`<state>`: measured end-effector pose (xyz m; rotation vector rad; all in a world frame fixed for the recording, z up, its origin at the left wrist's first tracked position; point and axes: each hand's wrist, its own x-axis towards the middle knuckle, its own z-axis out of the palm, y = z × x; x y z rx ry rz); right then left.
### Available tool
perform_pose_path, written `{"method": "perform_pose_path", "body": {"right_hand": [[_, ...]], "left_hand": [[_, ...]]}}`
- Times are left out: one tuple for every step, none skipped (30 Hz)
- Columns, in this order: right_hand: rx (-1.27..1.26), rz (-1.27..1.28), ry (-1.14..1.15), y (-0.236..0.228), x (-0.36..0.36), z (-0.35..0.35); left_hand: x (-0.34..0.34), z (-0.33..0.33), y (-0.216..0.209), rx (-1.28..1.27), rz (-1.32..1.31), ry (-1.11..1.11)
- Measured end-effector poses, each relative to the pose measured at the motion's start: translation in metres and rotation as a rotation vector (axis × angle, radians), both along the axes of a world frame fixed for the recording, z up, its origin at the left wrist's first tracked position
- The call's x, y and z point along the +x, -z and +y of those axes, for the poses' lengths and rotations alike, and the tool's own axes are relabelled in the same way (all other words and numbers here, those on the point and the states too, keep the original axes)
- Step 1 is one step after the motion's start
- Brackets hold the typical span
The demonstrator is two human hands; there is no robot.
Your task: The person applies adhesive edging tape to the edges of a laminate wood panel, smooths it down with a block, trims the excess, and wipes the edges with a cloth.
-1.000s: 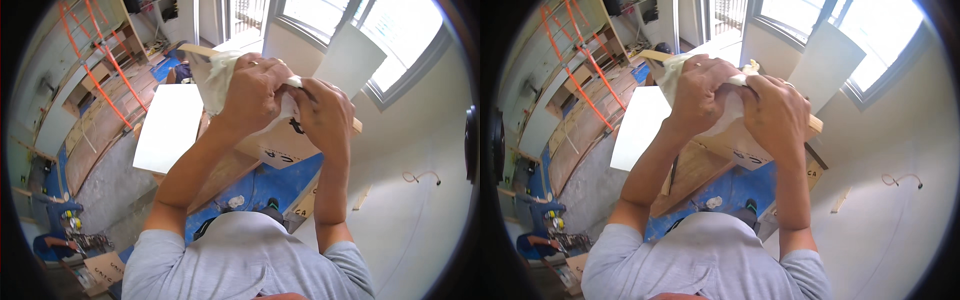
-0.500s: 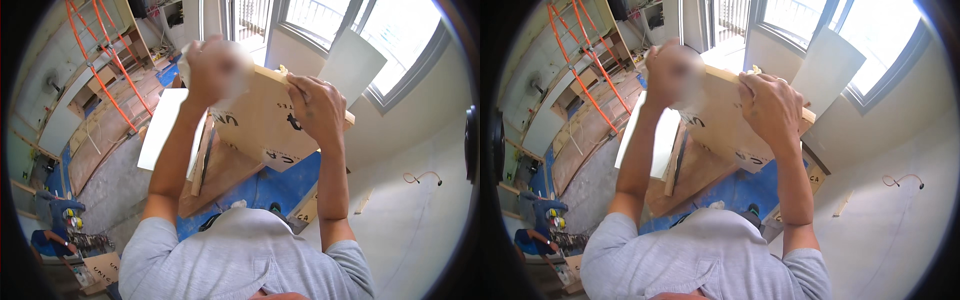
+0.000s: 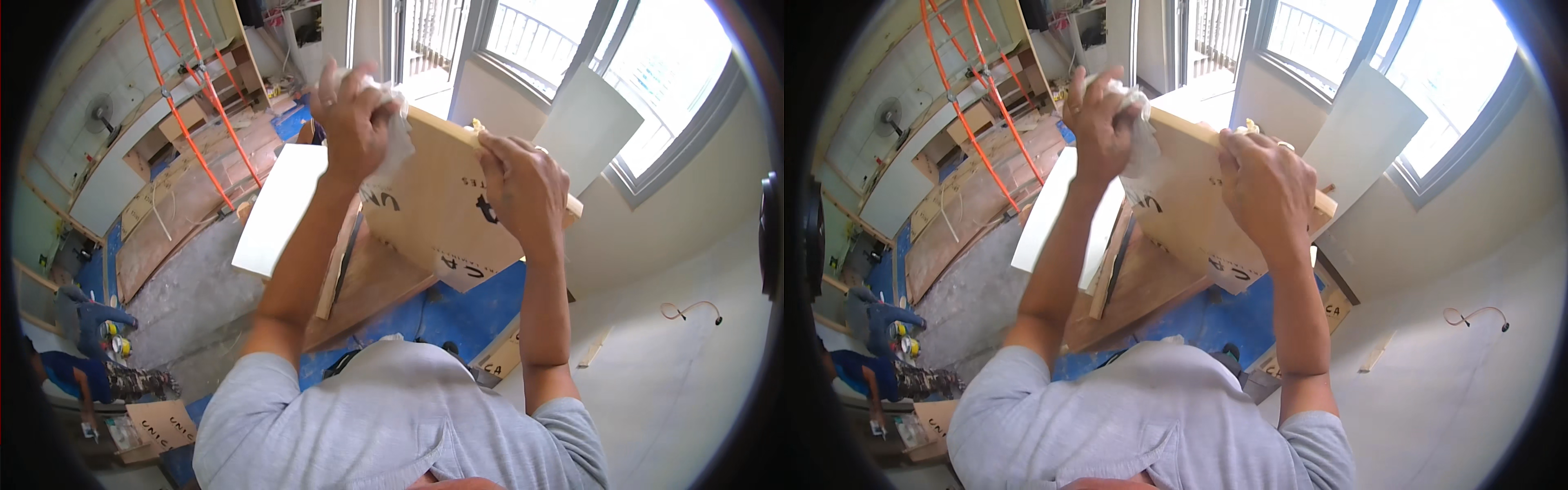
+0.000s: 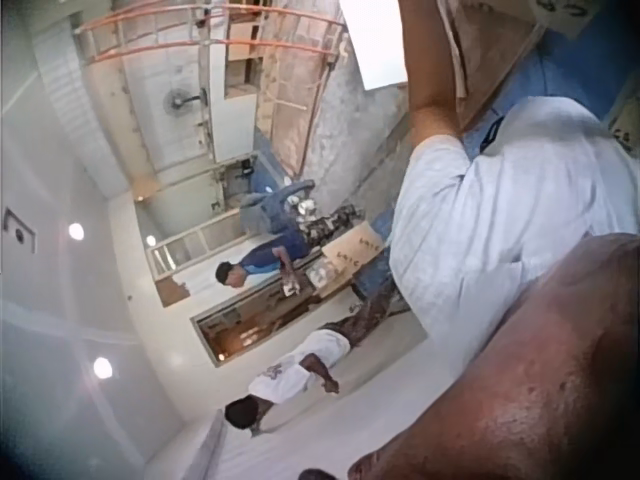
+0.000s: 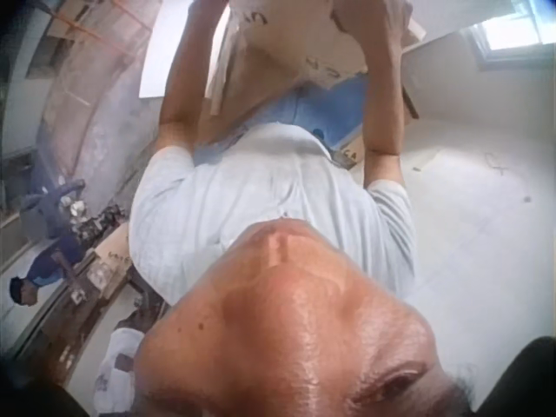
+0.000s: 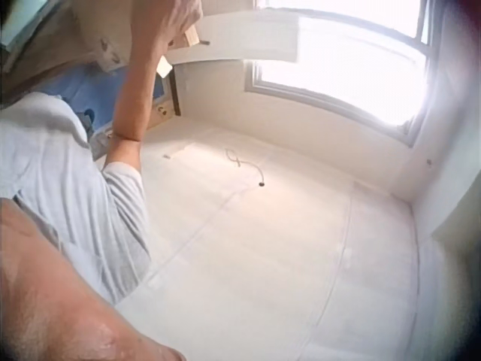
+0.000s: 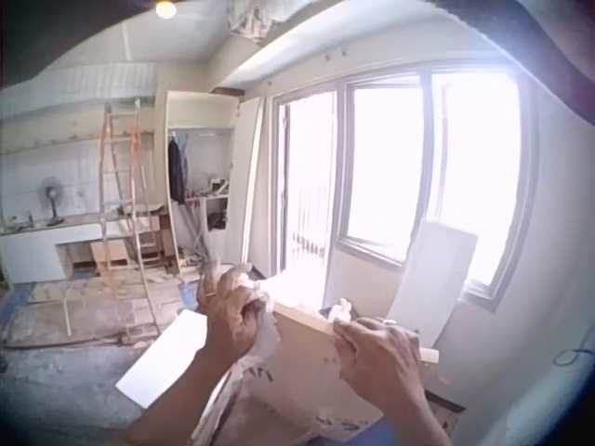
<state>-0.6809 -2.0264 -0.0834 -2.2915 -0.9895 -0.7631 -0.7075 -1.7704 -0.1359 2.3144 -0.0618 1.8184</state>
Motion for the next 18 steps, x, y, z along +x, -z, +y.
{"method": "perform_pose_path", "body": {"right_hand": [[-0.008,-0.016,0.002,-0.001,0.0,-0.001],[-0.016,-0.029,-0.016,0.0,-0.001,0.003],[-0.029,-0.045,-0.034,0.002,-0.002,0.007],[-0.024,-0.008,-0.011,0.002,-0.005,0.004],[-0.016,0.018,0.008,-0.003,-0.004,-0.004],[-0.009,0.043,0.027,-0.006,-0.005,-0.007],[-0.029,0.011,0.039,-0.004,-0.008,-0.005],[-0.036,0.009,0.033,-0.002,-0.009,-0.005],[-0.03,0.009,0.016,0.0,-0.008,-0.004],[-0.022,-0.005,0.01,-0.002,-0.006,-0.003],[-0.027,-0.015,0.024,-0.004,-0.003,-0.001],[-0.038,-0.02,0.031,-0.003,-0.002,0.002],[-0.047,-0.024,0.045,-0.002,-0.003,0.004],[-0.054,-0.017,0.029,-0.004,-0.005,0.004],[-0.066,-0.015,0.024,-0.006,-0.005,0.0],[-0.062,-0.004,0.039,-0.007,0.0,-0.002],[-0.064,0.012,0.044,-0.009,0.005,-0.001],[-0.084,0.042,0.047,-0.006,0.009,-0.002]], "left_hand": [[0.002,-0.01,0.003,-0.012,-0.03,0.017],[0.001,-0.033,0.013,0.004,-0.051,0.088],[0.005,-0.071,0.017,0.011,-0.074,0.175],[0.0,-0.083,0.015,-0.009,-0.004,0.185],[-0.004,-0.093,0.006,-0.026,0.053,0.19],[-0.007,-0.094,0.001,-0.044,0.11,0.196],[-0.002,-0.077,0.007,-0.007,0.03,0.176],[0.005,-0.053,0.017,-0.029,0.003,0.117],[0.01,-0.019,0.021,-0.038,-0.02,0.047],[0.014,0.011,0.018,-0.061,-0.06,0.013],[0.014,0.042,0.016,0.005,-0.093,-0.072],[0.015,0.066,0.016,-0.002,-0.065,-0.226],[0.013,0.085,0.005,-0.004,0.031,-0.351],[0.013,0.123,0.01,-0.12,-0.052,-0.211],[0.013,0.153,0.019,-0.236,-0.14,-0.058],[-0.004,0.149,0.014,-0.298,-0.257,-0.051],[-0.023,0.155,0.018,-0.555,-0.249,0.025],[-0.045,0.144,0.016,-0.879,-0.252,0.127]]}}
